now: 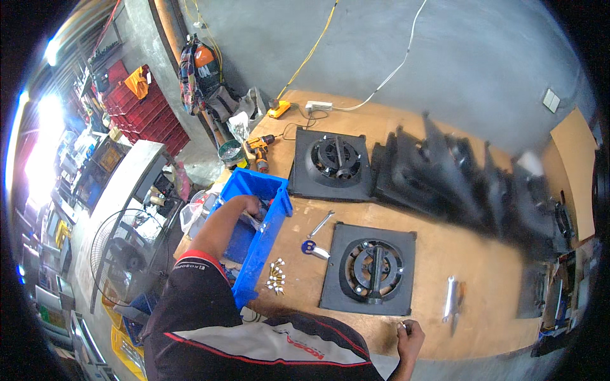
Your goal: The person assembles black plastic fan housings by inserting small metal fasteners into circular openings and tightening them with a wrench. They repeatedly retrieve fasteners from a blue bin, work on individual units on a wooden table, and place completed units into a storage rack.
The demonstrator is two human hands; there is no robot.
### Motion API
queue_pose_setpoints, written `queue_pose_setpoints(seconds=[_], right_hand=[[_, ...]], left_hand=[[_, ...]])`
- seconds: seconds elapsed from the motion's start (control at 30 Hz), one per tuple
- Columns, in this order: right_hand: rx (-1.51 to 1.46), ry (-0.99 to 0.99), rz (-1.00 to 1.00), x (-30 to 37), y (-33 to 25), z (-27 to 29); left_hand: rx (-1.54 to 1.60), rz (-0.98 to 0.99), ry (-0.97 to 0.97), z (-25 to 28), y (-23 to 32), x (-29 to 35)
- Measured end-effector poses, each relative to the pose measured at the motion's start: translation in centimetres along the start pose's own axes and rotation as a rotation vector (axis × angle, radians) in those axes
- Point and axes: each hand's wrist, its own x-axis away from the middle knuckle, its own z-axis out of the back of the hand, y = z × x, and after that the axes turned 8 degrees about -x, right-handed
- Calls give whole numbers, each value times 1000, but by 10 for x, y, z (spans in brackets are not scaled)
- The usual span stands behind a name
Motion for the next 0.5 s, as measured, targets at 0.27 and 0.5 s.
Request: queue_pose_setpoints(seconds=[0.27,0.5], right_hand=[[2,0,76,2,30,-3],[-41,-17,30,0,30,-3]], left_hand=[[206,-95,-2,-12,-13,-14],[127,-56,-96,0,5,-8]])
